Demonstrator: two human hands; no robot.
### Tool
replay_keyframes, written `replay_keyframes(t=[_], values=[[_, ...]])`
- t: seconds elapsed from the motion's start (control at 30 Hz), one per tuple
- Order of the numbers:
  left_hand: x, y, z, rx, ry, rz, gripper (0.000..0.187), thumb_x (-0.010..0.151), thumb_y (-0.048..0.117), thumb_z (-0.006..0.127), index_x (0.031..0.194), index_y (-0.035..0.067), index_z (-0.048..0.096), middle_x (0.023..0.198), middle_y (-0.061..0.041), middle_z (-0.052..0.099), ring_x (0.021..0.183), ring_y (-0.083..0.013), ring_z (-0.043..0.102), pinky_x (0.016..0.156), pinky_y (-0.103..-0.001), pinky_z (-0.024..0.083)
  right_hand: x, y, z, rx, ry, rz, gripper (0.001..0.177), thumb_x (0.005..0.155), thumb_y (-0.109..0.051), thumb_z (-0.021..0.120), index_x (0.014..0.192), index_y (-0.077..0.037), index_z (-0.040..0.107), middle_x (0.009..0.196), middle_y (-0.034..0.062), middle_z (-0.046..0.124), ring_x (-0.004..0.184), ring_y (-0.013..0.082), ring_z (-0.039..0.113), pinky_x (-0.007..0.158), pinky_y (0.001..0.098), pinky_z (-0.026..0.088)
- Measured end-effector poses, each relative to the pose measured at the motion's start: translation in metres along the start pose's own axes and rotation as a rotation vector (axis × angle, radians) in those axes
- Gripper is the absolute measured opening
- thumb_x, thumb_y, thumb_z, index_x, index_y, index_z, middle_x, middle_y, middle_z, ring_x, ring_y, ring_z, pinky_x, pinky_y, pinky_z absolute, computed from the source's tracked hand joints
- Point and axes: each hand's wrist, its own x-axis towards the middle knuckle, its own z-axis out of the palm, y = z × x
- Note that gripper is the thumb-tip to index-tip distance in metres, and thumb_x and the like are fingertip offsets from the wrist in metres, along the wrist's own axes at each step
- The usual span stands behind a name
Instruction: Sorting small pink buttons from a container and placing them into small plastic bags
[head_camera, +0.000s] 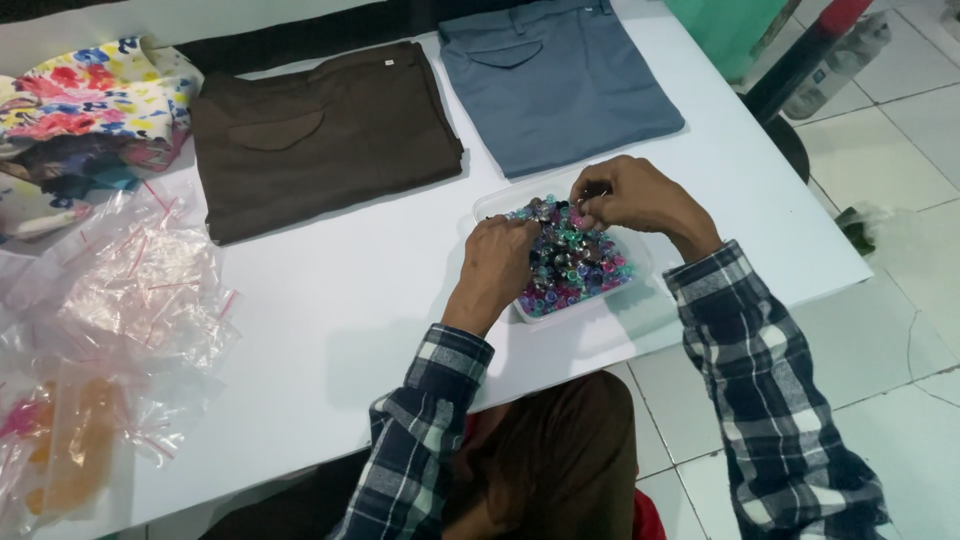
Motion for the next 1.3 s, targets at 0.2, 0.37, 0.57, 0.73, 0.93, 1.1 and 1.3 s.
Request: replay_keyframes(t=[0.2, 0.37, 0.57, 0.73, 0.93, 1.1, 1.3], values=[[0.003, 0.001, 0.006, -0.014, -0.002, -0.030, 0.033, 0.091, 0.000, 0.053, 0.111, 0.014, 0.074, 0.101, -0.012, 0.076, 0.095, -0.0325, 0.073, 0.092, -0.039, 0.051, 0.008, -0.012, 0.011, -0.370, -0.042, 0.011, 0.039, 0.091, -0.005, 0.060, 0.129, -0.007, 0.070, 0.106, 0.0259, 0.076, 0.095, 0.0428, 0.075, 0.084, 0.0518, 0.060], [0.004, -0.001, 0.014, 0.026, 0.020, -0.025, 0.030, 0.090, 0.003, 0.054, 0.108, 0.015, 0.074, 0.098, -0.009, 0.076, 0.094, -0.0305, 0.072, 0.088, -0.038, 0.052, 0.055, 0.036, 0.037, -0.713, 0.037, -0.020, 0.030, 0.083, -0.008, 0.064, 0.108, -0.012, 0.080, 0.093, 0.0178, 0.078, 0.092, 0.0410, 0.075, 0.078, 0.0493, 0.061], [0.004, 0.002, 0.011, 0.037, 0.045, -0.020, 0.024, 0.092, 0.005, 0.056, 0.107, 0.013, 0.074, 0.094, -0.008, 0.076, 0.091, -0.0286, 0.074, 0.089, -0.037, 0.052, 0.079, 0.059, 0.060, -0.857, 0.110, -0.025, 0.025, 0.077, -0.008, 0.070, 0.099, -0.003, 0.079, 0.086, 0.0201, 0.075, 0.089, 0.0422, 0.075, 0.076, 0.0551, 0.061], [0.006, 0.000, 0.018, 0.065, 0.047, -0.010, 0.028, 0.091, 0.005, 0.055, 0.109, 0.015, 0.074, 0.094, -0.006, 0.076, 0.093, -0.0273, 0.075, 0.090, -0.036, 0.053, 0.083, 0.062, 0.058, -0.848, 0.087, -0.046, 0.024, 0.076, -0.010, 0.073, 0.098, -0.002, 0.078, 0.085, 0.0202, 0.075, 0.090, 0.0432, 0.075, 0.077, 0.0570, 0.060], [0.006, 0.002, 0.000, -0.035, 0.002, -0.076, 0.041, 0.085, 0.000, 0.068, 0.124, 0.013, 0.070, 0.104, -0.012, 0.076, 0.099, -0.0343, 0.073, 0.097, -0.046, 0.053, 0.026, 0.008, 0.022, -0.400, -0.025, -0.074, 0.022, 0.084, -0.011, 0.069, 0.100, -0.003, 0.081, 0.091, 0.0291, 0.076, 0.091, 0.0520, 0.072, 0.071, 0.0568, 0.057], [0.012, 0.010, -0.033, -0.593, 0.122, -0.188, 0.039, 0.089, 0.002, 0.068, 0.127, 0.005, 0.065, 0.105, -0.019, 0.076, 0.102, -0.0409, 0.073, 0.092, -0.054, 0.056, 0.007, 0.020, 0.015, 0.234, -0.035, -0.107, 0.017, 0.086, -0.008, 0.073, 0.100, 0.002, 0.077, 0.085, 0.0212, 0.077, 0.072, 0.0247, 0.073, 0.057, 0.0290, 0.057], [0.014, 0.023, -0.032, -0.818, 0.154, -0.223, 0.029, 0.084, 0.004, 0.075, 0.112, 0.013, 0.077, 0.096, -0.013, 0.078, 0.101, -0.0359, 0.074, 0.093, -0.047, 0.057, 0.000, 0.025, 0.023, 0.459, -0.088, -0.061, 0.018, 0.091, -0.005, 0.071, 0.104, 0.006, 0.076, 0.086, 0.0228, 0.076, 0.068, 0.0241, 0.075, 0.053, 0.0243, 0.059]])
